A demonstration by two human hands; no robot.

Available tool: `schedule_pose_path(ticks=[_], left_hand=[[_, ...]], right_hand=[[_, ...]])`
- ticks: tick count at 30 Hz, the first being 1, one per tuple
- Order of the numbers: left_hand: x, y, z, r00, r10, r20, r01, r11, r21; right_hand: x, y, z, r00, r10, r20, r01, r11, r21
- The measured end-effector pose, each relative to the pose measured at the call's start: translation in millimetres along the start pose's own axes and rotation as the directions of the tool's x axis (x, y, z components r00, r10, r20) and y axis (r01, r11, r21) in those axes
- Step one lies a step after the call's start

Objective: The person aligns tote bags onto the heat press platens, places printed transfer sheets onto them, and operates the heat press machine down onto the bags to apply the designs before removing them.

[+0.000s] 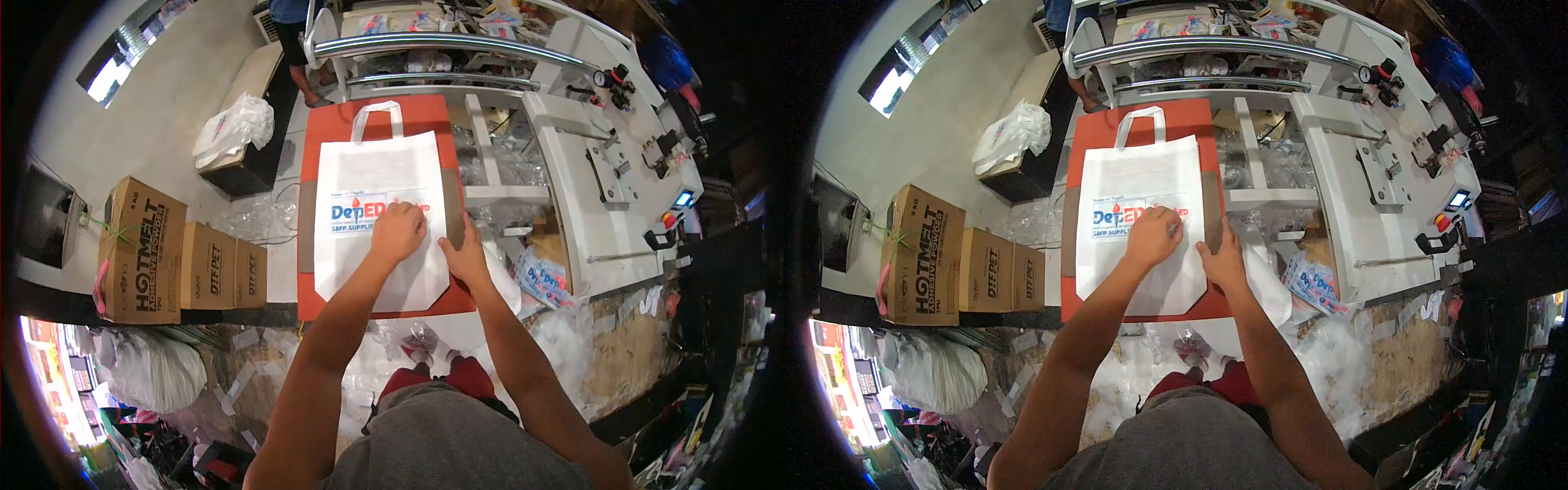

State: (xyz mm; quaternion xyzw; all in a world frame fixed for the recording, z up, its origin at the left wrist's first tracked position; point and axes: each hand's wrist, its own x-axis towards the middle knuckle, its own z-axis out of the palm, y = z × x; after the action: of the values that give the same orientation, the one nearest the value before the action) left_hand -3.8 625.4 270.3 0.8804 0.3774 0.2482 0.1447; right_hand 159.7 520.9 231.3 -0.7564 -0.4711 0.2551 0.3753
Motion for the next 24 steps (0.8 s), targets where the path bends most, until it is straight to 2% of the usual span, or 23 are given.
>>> schedule_pose_path(ticks=[1,3,5,6,7,9,11,12,14,15,16,17,18,19,20,21,22,23,24], left_hand=[[1,-8,-5,0.994,-0.102,-0.045,0.100,0.994,-0.046],[2,-28,-24,0.938,-0.320,-0.135,0.293,0.937,-0.188],[-14,-88,-37,0.872,-0.346,-0.346,0.312,0.938,-0.151],[-23,-97,-71,0.832,-0.492,-0.256,0.421,0.861,-0.285],[-46,-152,-63,0.776,-0.492,-0.395,0.430,0.870,-0.240],[-90,-187,-105,0.674,-0.554,-0.489,0.550,0.818,-0.170],[-150,-228,-130,0.512,-0.704,-0.493,0.755,0.642,-0.133],[-176,-217,-144,0.453,-0.744,-0.490,0.804,0.579,-0.134],[-245,-210,-150,0.349,-0.778,-0.522,0.873,0.473,-0.121],[-291,-224,-131,0.306,-0.773,-0.555,0.895,0.432,-0.108],[-335,-227,-111,0.338,-0.777,-0.532,0.918,0.397,0.003],[-381,-216,-89,0.387,-0.862,-0.328,0.915,0.404,0.017],[-402,-182,-60,0.316,-0.912,-0.261,0.937,0.257,0.236],[-456,-177,-9,0.471,-0.880,-0.062,0.878,0.460,0.134],[-509,-156,60,0.562,-0.826,0.049,0.778,0.547,0.307],[-492,-88,73,0.413,-0.849,0.329,0.889,0.454,0.057],[-480,-30,88,0.422,-0.749,0.511,0.874,0.487,-0.008],[-486,9,119,0.575,-0.544,0.611,0.787,0.572,-0.232],[-462,55,134,0.399,-0.506,0.765,0.864,0.487,-0.129]], right_hand=[[0,-4,-1,0.998,0.053,0.023,-0.053,0.999,0.002],[0,-1,0,0.999,0.036,0.009,-0.036,0.999,0.010],[-1,3,1,1.000,0.020,0.002,-0.020,1.000,0.018],[-1,3,1,1.000,0.023,0.002,-0.023,0.999,0.022],[0,3,2,1.000,0.025,0.004,-0.025,0.999,0.028],[-1,-2,0,0.999,0.036,0.009,-0.036,0.999,0.031],[1,0,0,0.998,0.060,0.019,-0.061,0.997,0.045],[3,8,0,0.998,0.059,0.029,-0.061,0.997,0.048],[7,26,-3,0.999,0.024,0.024,-0.028,0.979,0.202],[2,26,-12,0.988,0.142,0.065,-0.157,0.909,0.385],[-1,34,-22,0.973,0.225,0.053,-0.227,0.889,0.398],[-4,48,-35,0.951,0.306,0.041,-0.295,0.863,0.410],[-4,86,-40,0.946,0.325,0.018,-0.315,0.901,0.298],[-5,127,-41,0.940,0.340,-0.007,-0.334,0.925,0.181],[-12,147,-46,0.939,0.345,-0.001,-0.340,0.923,0.180],[-21,165,-51,0.940,0.342,0.004,-0.341,0.937,0.068],[-29,185,-55,0.940,0.341,0.011,-0.340,0.939,-0.045],[-34,211,-54,0.933,0.359,0.019,-0.358,0.933,-0.050],[-39,245,-51,0.969,0.247,0.007,-0.240,0.948,-0.207]])
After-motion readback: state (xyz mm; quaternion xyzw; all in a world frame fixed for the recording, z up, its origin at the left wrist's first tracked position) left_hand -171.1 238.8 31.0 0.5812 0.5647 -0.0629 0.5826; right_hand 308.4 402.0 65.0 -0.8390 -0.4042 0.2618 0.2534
